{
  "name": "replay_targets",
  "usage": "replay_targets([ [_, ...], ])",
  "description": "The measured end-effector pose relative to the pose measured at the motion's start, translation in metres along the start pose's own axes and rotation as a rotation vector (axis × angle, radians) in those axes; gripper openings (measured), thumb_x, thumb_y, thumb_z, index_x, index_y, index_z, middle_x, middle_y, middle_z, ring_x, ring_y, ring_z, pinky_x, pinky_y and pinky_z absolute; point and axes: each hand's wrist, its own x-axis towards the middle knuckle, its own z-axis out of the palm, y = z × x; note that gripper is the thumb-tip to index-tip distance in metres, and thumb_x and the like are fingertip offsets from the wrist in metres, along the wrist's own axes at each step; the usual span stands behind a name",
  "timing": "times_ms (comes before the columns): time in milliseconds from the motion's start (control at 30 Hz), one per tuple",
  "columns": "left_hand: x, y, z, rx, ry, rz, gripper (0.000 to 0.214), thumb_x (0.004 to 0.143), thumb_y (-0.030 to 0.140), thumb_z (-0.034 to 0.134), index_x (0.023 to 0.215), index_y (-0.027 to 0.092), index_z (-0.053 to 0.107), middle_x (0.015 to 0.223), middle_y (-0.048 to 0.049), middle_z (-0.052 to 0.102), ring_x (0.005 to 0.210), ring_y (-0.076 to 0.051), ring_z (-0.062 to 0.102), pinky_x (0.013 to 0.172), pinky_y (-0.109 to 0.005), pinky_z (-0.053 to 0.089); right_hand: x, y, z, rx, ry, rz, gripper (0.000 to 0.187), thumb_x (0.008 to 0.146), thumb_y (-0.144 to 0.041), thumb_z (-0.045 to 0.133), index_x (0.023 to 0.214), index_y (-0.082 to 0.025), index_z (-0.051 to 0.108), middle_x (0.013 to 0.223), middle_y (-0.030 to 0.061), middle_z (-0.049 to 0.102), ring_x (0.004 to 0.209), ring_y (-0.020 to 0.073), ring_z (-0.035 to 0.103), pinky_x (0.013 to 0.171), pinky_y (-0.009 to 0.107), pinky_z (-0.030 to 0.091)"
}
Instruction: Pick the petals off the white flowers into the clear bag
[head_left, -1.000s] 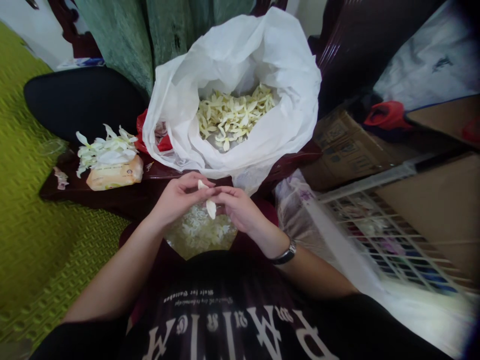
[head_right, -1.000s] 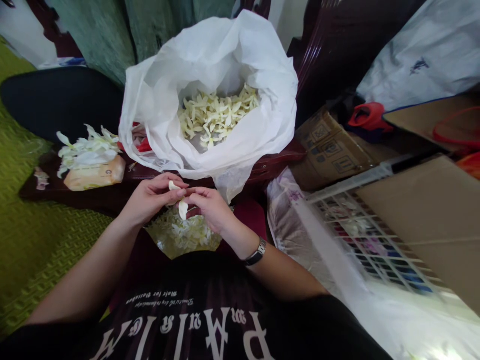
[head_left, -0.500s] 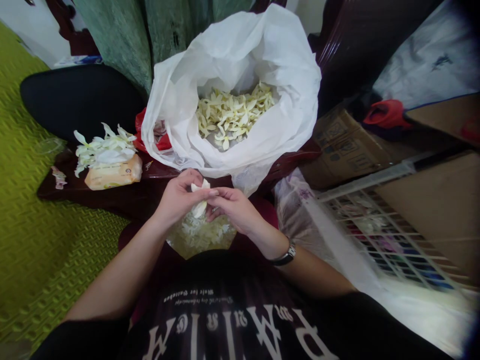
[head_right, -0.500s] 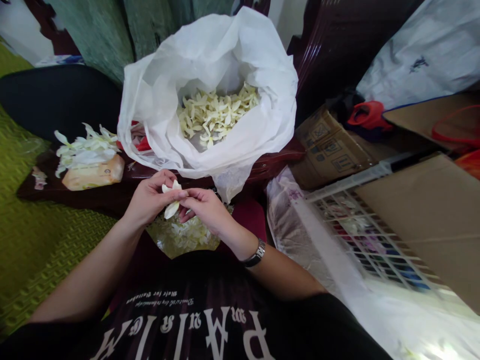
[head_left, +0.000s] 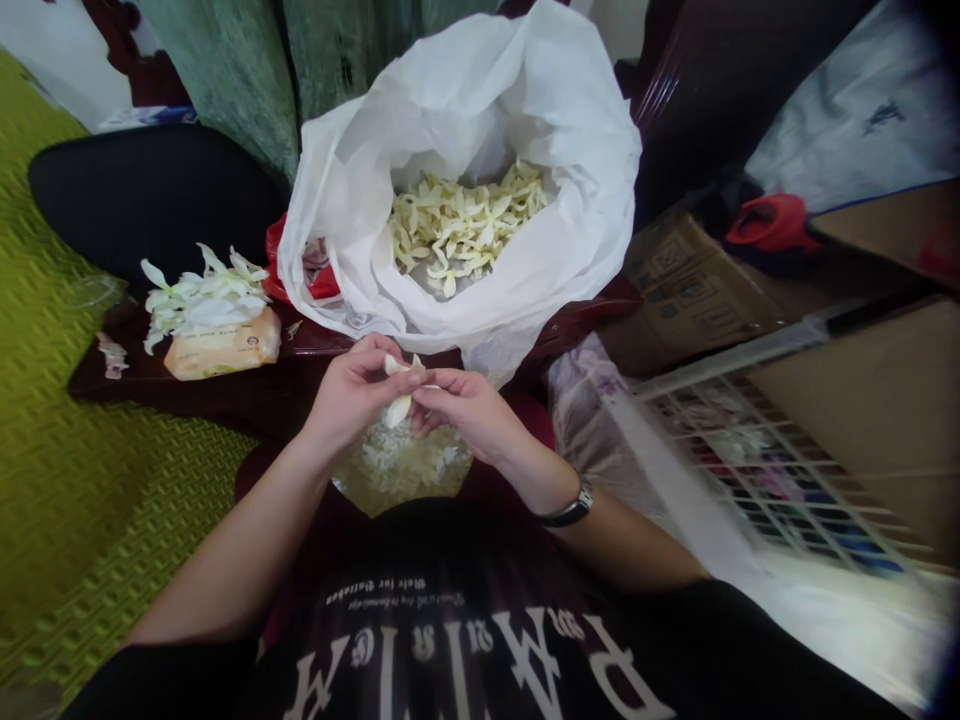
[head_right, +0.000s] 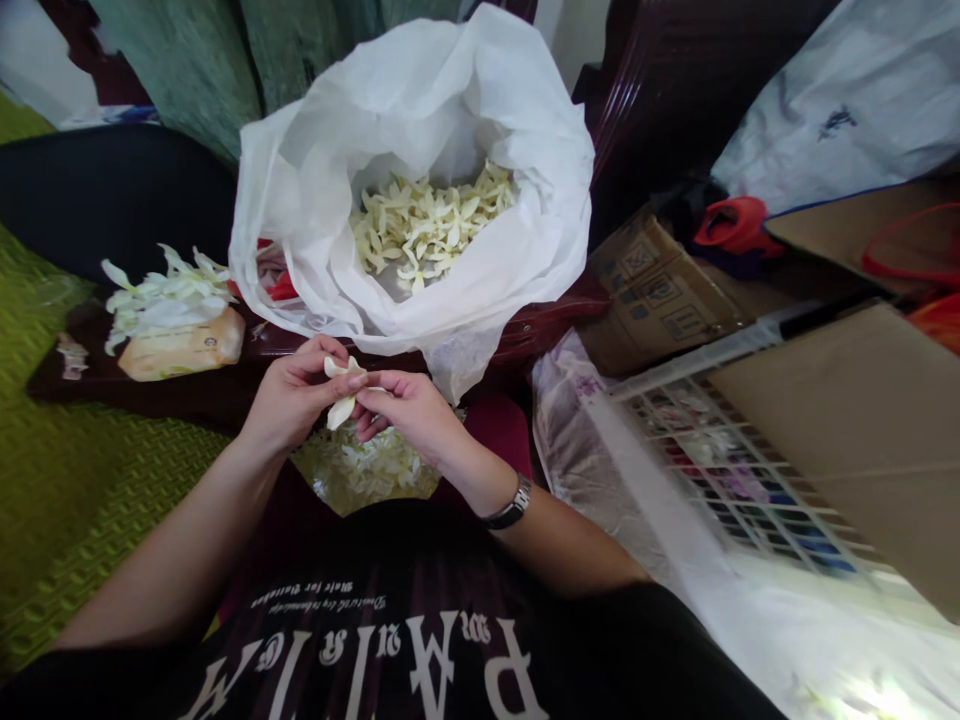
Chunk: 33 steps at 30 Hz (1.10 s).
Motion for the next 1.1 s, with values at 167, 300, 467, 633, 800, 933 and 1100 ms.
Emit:
replay_targets([
  [167,0.000,-0.003,0.001,-0.021,0.077,-0.032,0.033,0.063,0.043,0.093,0.065,0.018,0.071,0.089,-0.0025,0.059,0.081,-0.016,0.054,0.075,-0.029,0.045,0.000,0.003,-0.001,0.016,0.012,-0.005,0.027,0.071,-0.043,0.085,0.080,-0.020,0.075,0.065,-0.0018,0.071,0.056,0.0124,0.065,0.057,0.027,0.058],
  [300,-0.003,-0.004,0.000,-0.059,-0.009,-0.027,0.021,0.079,0.043,0.082,0.081,0.022,0.079,0.095,-0.0040,0.062,0.089,-0.018,0.058,0.082,-0.031,0.046,0.002,0.004,-0.001,0.036,0.051,-0.019,0.035,0.068,-0.048,0.087,0.084,-0.020,0.077,0.063,-0.0025,0.071,0.052,0.0119,0.064,0.055,0.026,0.058],
  [467,-0.004,-0.005,-0.001,-0.064,0.026,0.008,0.015,0.081,0.038,0.081,0.079,0.023,0.080,0.093,-0.0031,0.060,0.087,-0.017,0.056,0.082,-0.031,0.045,0.002,0.003,0.003,0.025,0.060,-0.043,0.033,0.069,-0.049,0.086,0.081,-0.020,0.076,0.065,-0.0026,0.070,0.053,0.0112,0.064,0.055,0.025,0.058],
  [633,0.001,-0.004,-0.002,0.010,0.101,0.034,0.023,0.075,0.038,0.086,0.067,0.020,0.075,0.088,-0.0024,0.055,0.084,-0.017,0.052,0.081,-0.031,0.044,0.001,0.003,0.005,0.014,0.044,-0.063,0.031,0.073,-0.050,0.084,0.079,-0.020,0.075,0.068,-0.0015,0.069,0.055,0.0116,0.064,0.058,0.028,0.059],
  [800,0.001,-0.006,0.000,-0.023,0.104,0.010,0.026,0.073,0.038,0.087,0.066,0.018,0.072,0.089,-0.0022,0.053,0.083,-0.016,0.051,0.080,-0.030,0.044,0.002,0.006,0.003,0.008,0.058,-0.080,0.032,0.071,-0.050,0.085,0.078,-0.020,0.076,0.067,-0.0017,0.069,0.054,0.0112,0.064,0.057,0.027,0.059],
  [933,0.000,-0.012,0.002,-0.086,0.130,-0.008,0.027,0.069,0.036,0.089,0.068,0.017,0.070,0.091,-0.0015,0.052,0.080,-0.014,0.050,0.076,-0.028,0.043,0.004,0.008,0.002,0.005,0.089,-0.094,0.036,0.068,-0.052,0.087,0.082,-0.020,0.078,0.066,-0.0009,0.069,0.058,0.0124,0.063,0.056,0.027,0.059],
  [1100,-0.001,-0.015,0.004,-0.122,0.178,-0.010,0.035,0.066,0.032,0.091,0.061,0.016,0.061,0.093,-0.0010,0.054,0.080,-0.013,0.053,0.073,-0.026,0.043,0.006,0.012,0.004,0.033,0.097,-0.115,0.037,0.067,-0.052,0.088,0.086,-0.021,0.077,0.069,-0.0016,0.070,0.059,0.0126,0.062,0.057,0.028,0.059],
])
